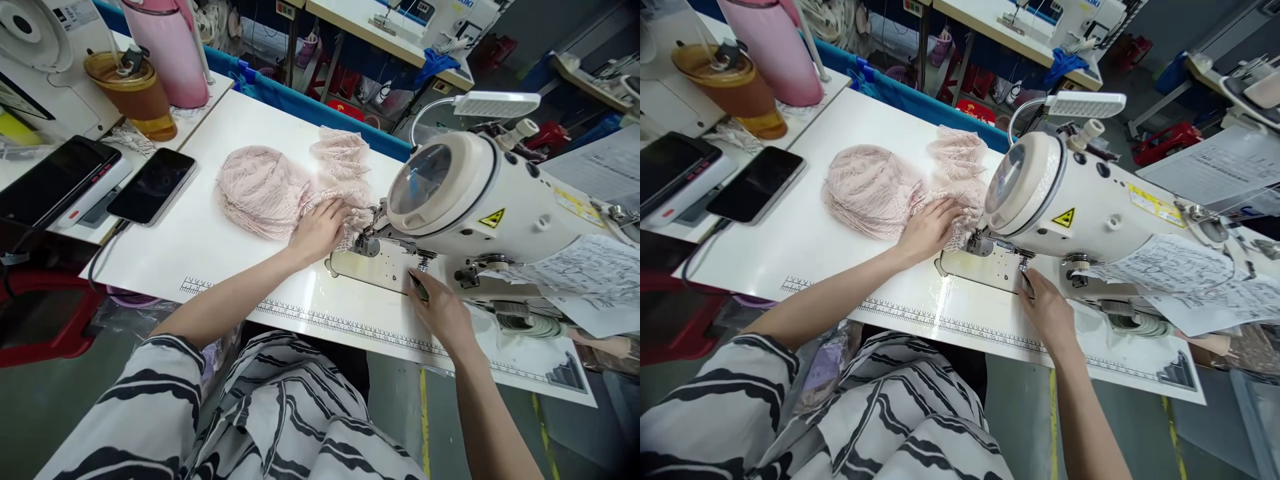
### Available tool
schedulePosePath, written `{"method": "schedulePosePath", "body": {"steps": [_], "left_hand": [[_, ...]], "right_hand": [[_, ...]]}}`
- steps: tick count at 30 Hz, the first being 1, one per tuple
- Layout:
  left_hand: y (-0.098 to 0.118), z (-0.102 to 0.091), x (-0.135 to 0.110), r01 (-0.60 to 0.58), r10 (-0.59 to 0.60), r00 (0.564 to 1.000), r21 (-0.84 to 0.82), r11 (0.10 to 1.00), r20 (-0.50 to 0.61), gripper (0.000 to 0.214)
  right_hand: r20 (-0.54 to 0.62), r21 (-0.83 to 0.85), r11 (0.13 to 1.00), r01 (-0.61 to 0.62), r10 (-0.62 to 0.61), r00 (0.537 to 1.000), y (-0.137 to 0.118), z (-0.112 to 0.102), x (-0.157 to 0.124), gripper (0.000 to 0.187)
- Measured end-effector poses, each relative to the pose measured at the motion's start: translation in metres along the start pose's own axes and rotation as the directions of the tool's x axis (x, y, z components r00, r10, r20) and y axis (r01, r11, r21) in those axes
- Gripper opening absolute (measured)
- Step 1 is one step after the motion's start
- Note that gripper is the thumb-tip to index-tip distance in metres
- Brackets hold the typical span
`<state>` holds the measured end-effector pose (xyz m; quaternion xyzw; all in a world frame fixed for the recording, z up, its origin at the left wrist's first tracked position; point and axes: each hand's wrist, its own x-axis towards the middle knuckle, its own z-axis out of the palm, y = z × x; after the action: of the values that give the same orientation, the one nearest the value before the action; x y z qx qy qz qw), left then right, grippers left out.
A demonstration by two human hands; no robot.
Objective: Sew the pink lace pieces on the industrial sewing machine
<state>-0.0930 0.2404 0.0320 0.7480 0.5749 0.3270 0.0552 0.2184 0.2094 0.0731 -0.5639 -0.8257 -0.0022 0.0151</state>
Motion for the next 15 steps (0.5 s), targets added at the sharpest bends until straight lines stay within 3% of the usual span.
{"method": "schedulePosePath", "body": {"steps": [3, 6, 11, 15], "left_hand": [[-0.003, 0.002, 0.001, 0.039, -0.041, 0.999, -0.083, 0.996, -0.02, 0.045], [-0.006, 0.004, 0.002, 0.062, -0.068, 0.997, -0.162, 0.985, -0.033, 0.049], [-0.007, -0.002, 0.004, 0.063, -0.09, 0.99, -0.232, 0.971, -0.109, 0.044], [-0.006, -0.01, 0.012, 0.03, -0.051, 0.985, -0.125, 0.992, -0.165, 0.043]], "right_hand": [[-0.05, -0.039, 0.999, -0.033, 0.031, 0.998, -0.003, 0.007, -0.024, 0.049], [-0.094, -0.023, 0.998, -0.064, 0.061, 0.994, -0.001, 0.012, -0.026, 0.052], [-0.153, 0.245, 0.957, -0.157, 0.198, 0.968, 0.019, 0.014, 0.009, 0.049], [-0.184, 0.352, 0.913, -0.205, 0.282, 0.942, 0.025, 0.023, 0.055, 0.043]]}}
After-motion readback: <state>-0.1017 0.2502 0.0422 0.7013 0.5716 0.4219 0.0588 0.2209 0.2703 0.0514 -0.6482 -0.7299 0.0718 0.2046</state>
